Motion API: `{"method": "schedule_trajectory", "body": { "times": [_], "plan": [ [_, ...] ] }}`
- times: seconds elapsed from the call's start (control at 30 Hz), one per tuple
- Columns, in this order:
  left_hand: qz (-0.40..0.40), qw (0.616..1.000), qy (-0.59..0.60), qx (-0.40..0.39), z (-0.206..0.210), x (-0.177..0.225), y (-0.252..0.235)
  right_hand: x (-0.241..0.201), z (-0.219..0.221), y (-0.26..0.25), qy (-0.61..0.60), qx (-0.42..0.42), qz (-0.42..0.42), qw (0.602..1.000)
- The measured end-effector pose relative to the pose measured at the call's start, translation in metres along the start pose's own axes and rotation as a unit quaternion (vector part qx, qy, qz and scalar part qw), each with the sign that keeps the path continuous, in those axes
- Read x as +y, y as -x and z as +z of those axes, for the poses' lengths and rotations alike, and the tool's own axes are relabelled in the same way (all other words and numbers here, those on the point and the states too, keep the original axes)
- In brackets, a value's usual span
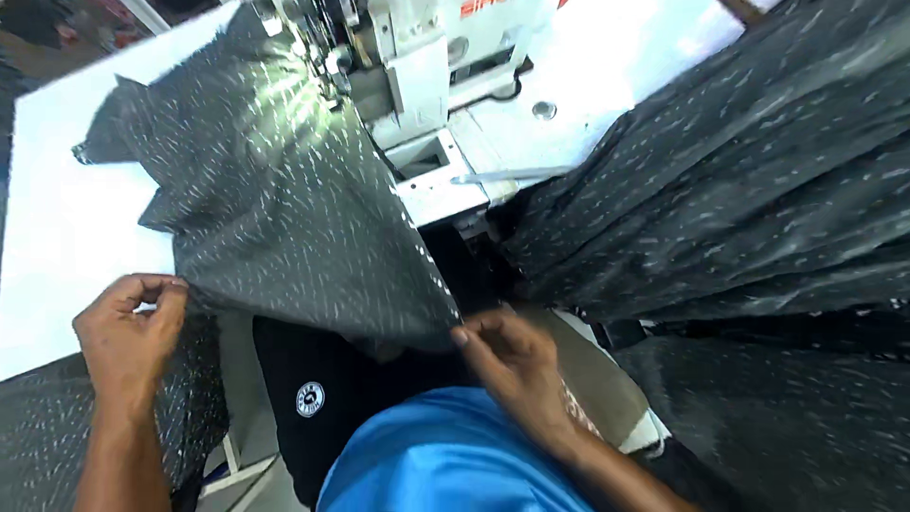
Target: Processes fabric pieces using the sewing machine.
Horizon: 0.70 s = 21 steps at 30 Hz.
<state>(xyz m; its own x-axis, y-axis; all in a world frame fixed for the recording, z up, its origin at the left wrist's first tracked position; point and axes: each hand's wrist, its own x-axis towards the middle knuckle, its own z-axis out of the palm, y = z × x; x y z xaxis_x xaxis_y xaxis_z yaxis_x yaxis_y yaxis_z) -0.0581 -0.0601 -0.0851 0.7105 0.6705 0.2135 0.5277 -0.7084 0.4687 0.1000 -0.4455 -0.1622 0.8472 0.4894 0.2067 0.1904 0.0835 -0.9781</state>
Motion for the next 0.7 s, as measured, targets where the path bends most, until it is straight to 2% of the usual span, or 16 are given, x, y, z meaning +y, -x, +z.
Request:
{"method": "schedule_trajectory", "body": {
  "times": [0.17, 0.4, 0.53, 0.63, 0.7],
  "plan": [
    [0.003, 0.999, -0.036, -0.037, 0.004, 0.008, -0.006, 0.013, 0.003, -0.005, -0.038, 0.027, 0.051, 0.998],
    [-0.1, 0.99, -0.065, -0.07, 0.004, 0.014, -0.019, 0.016, 0.006, -0.011, -0.073, 0.044, 0.09, 0.992],
    [-0.089, 0.99, -0.084, -0.071, 0.009, 0.009, -0.031, 0.021, 0.012, -0.017, -0.077, 0.064, 0.107, 0.989],
    [-0.081, 0.995, -0.039, -0.038, 0.01, 0.007, -0.032, 0.022, 0.012, -0.02, -0.043, 0.033, 0.148, 0.988],
    [-0.122, 0.991, 0.053, 0.01, 0.0, 0.008, -0.034, 0.021, 0.009, -0.025, -0.041, -0.026, 0.177, 0.983]
  ]
}}
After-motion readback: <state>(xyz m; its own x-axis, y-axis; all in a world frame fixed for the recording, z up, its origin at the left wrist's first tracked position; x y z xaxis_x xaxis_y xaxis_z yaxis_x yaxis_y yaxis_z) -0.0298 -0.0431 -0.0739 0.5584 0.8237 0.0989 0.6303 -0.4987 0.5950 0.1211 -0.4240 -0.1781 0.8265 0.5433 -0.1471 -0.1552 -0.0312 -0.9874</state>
